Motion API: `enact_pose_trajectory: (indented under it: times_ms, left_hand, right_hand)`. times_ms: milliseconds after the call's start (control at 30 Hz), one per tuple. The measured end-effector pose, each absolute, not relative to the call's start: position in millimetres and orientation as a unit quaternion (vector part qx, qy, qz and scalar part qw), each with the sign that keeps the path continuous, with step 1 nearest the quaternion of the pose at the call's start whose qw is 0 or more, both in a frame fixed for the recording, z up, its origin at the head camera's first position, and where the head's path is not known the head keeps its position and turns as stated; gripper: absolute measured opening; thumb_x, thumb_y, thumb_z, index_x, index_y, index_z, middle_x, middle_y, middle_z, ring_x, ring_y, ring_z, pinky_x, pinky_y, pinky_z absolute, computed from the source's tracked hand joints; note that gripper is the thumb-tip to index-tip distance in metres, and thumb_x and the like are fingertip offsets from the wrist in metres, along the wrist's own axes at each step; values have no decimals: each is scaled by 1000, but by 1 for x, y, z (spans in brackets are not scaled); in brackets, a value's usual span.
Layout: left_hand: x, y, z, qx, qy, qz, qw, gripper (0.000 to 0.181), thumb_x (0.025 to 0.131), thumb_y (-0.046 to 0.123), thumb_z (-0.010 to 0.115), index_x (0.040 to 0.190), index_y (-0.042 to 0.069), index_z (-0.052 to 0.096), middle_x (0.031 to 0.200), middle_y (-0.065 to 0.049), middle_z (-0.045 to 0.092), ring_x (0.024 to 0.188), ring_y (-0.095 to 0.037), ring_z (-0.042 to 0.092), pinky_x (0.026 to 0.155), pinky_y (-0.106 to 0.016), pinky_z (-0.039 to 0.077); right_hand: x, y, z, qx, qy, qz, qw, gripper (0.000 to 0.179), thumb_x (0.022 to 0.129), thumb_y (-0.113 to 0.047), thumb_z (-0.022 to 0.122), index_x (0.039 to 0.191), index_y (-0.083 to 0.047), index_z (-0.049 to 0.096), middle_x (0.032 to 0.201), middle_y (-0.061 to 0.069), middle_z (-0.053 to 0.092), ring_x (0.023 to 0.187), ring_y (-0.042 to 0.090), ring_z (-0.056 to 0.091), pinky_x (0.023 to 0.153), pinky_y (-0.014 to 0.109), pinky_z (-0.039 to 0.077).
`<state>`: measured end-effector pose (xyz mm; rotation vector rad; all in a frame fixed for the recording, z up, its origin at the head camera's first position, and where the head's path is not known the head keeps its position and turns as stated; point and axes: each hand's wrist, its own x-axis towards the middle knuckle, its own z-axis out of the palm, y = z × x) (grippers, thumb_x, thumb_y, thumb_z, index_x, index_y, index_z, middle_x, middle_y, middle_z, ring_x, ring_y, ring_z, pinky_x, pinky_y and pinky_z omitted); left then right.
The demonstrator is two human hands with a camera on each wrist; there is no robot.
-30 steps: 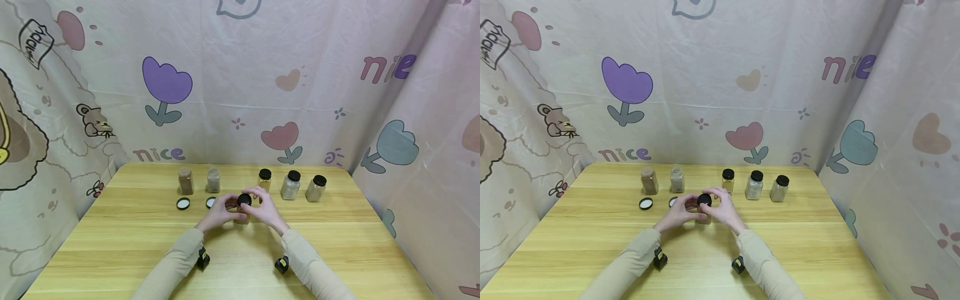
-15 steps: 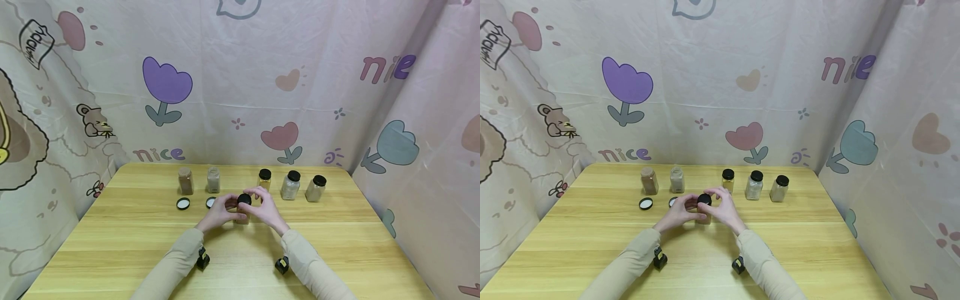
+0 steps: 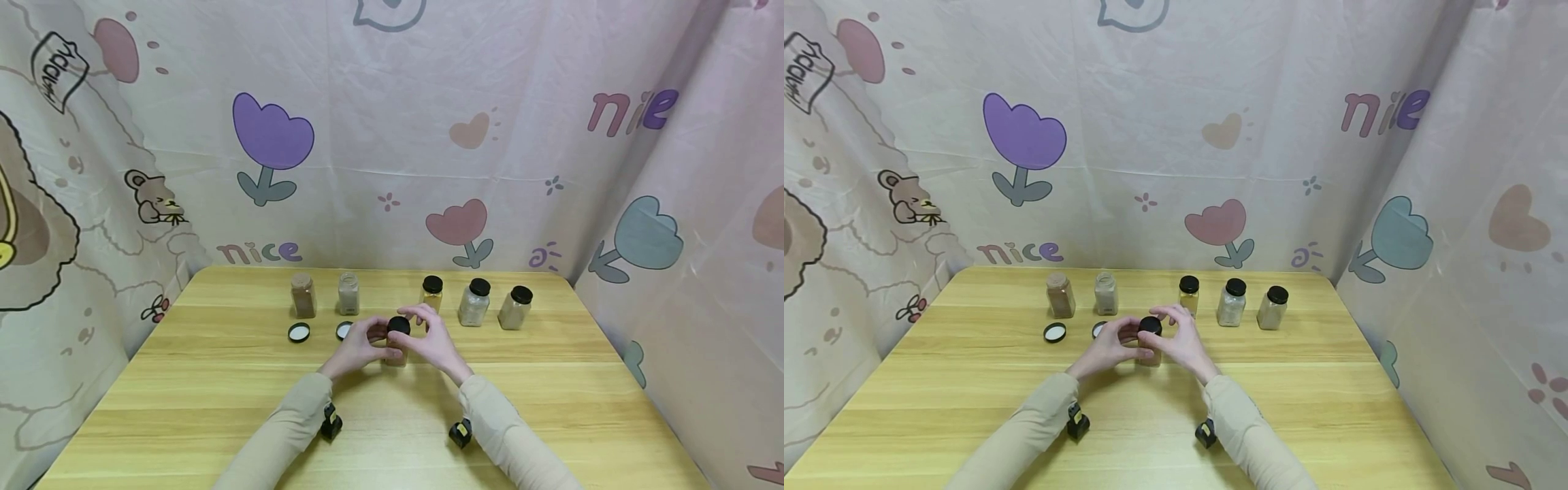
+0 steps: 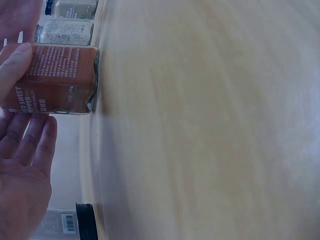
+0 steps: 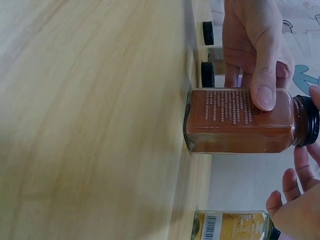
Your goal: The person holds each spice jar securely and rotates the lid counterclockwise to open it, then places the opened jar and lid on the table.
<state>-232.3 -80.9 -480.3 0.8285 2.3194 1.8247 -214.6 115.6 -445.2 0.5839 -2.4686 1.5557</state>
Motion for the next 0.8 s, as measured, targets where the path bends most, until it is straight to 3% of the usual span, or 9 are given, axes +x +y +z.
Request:
enact_pose_trajectory:
  times_ms: [400, 567, 800]
  left_hand:
    - [-232, -81, -481, 274, 756, 593, 40, 49, 79, 10, 86, 120, -1, 63, 118, -20, 70, 109, -31, 70, 95, -32, 58]
    - [-232, -81, -480, 269, 757, 594, 40, 49, 79, 10, 86, 120, -2, 63, 120, -20, 69, 113, -33, 69, 97, -32, 58]
    - [-232, -81, -480, 275, 755, 595, 36, 47, 79, 8, 86, 119, -1, 63, 118, -20, 70, 111, -33, 70, 96, -31, 58]
  right_hand:
    - [-215, 117, -445, 215, -824, 520, 69, 43, 85, -15, 80, 126, -9, 68, 118, 11, 66, 101, 29, 47, 79, 36, 37]
    - [-215, 116, -445, 197, -822, 529, 72, 45, 82, -16, 84, 124, -10, 68, 118, 11, 63, 101, 29, 45, 83, 32, 35]
    - [-214, 114, -443, 193, -816, 540, 70, 41, 84, -11, 81, 121, -1, 68, 117, 17, 66, 103, 35, 47, 81, 29, 33]
